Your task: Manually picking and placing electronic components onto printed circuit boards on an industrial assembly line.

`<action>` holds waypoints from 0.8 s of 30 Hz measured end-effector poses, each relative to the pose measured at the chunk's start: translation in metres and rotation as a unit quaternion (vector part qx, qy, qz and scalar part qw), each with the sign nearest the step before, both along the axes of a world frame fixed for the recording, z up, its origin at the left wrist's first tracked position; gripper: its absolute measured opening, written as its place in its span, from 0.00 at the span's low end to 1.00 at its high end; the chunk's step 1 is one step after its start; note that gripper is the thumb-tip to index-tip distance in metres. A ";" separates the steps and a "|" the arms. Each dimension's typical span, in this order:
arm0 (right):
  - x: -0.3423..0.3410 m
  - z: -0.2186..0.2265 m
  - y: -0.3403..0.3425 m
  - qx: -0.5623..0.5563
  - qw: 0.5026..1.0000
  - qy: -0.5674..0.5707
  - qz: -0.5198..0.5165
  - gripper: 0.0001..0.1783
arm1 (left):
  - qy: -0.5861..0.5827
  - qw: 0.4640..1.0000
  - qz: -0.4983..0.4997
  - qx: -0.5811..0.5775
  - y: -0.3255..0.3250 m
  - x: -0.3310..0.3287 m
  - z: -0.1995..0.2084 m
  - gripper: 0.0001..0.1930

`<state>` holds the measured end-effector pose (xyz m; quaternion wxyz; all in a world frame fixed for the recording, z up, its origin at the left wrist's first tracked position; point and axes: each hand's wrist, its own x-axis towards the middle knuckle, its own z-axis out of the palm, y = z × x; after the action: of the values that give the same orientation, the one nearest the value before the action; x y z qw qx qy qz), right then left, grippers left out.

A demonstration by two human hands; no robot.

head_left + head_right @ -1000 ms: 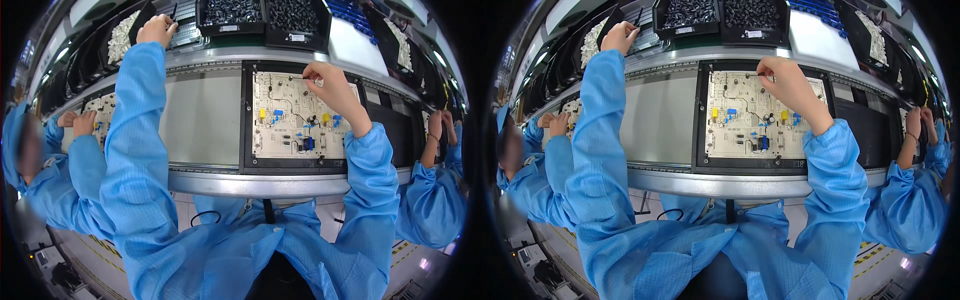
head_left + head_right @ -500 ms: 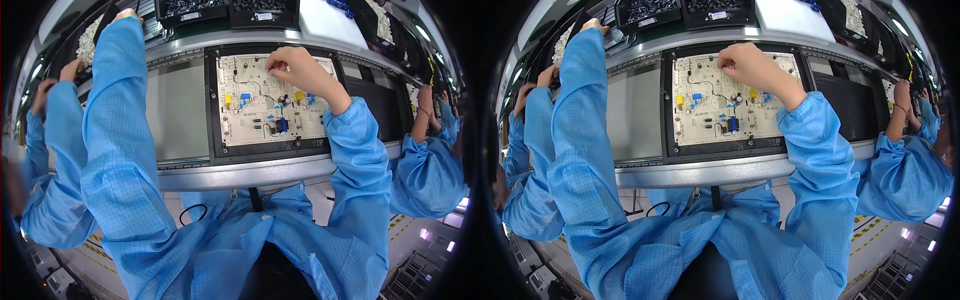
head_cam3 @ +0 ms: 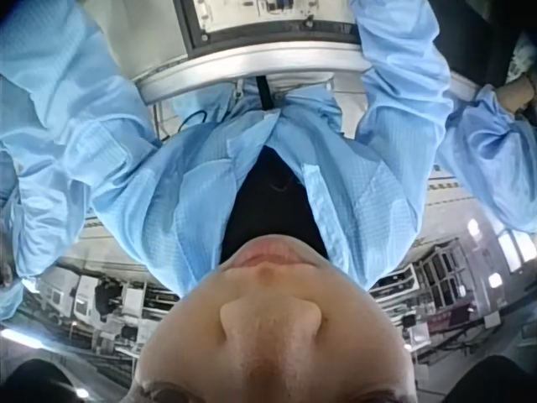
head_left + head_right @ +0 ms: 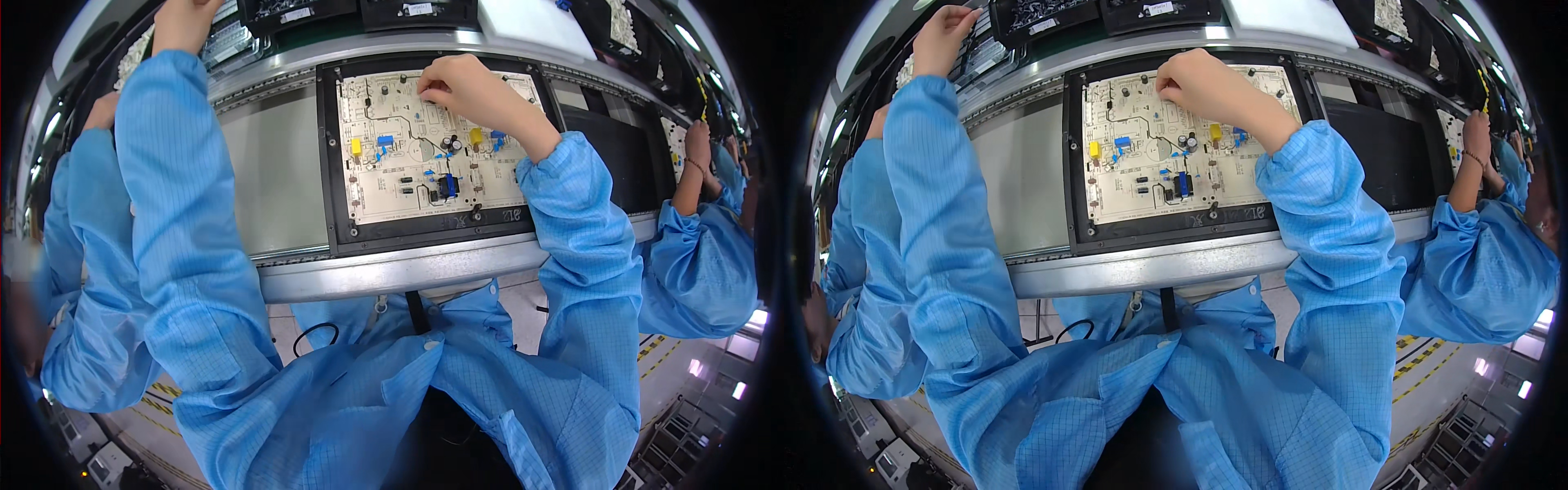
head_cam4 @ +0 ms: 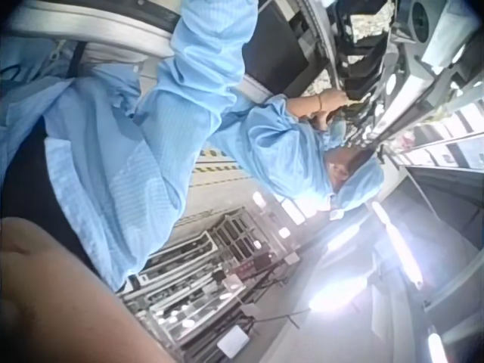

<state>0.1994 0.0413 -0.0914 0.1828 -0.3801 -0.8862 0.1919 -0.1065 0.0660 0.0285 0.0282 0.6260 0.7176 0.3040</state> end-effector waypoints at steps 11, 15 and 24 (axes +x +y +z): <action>-0.009 -0.004 -0.007 0.017 0.998 -0.063 0.005 0.07 | -0.108 0.954 -0.267 -0.080 -0.072 0.037 -0.104 0.08; -0.012 -0.006 -0.006 0.051 0.996 -0.071 0.020 0.07 | -0.137 0.949 -0.271 -0.085 -0.069 0.041 -0.123 0.08; -0.050 0.025 0.020 0.050 0.998 -0.042 -0.018 0.10 | -0.105 0.941 -0.316 -0.056 -0.060 0.034 -0.136 0.12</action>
<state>0.1491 0.0611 -0.0667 0.1676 -0.3940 -0.8946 0.1278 -0.0724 0.0058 -0.1076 0.2327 0.7823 0.4920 0.3030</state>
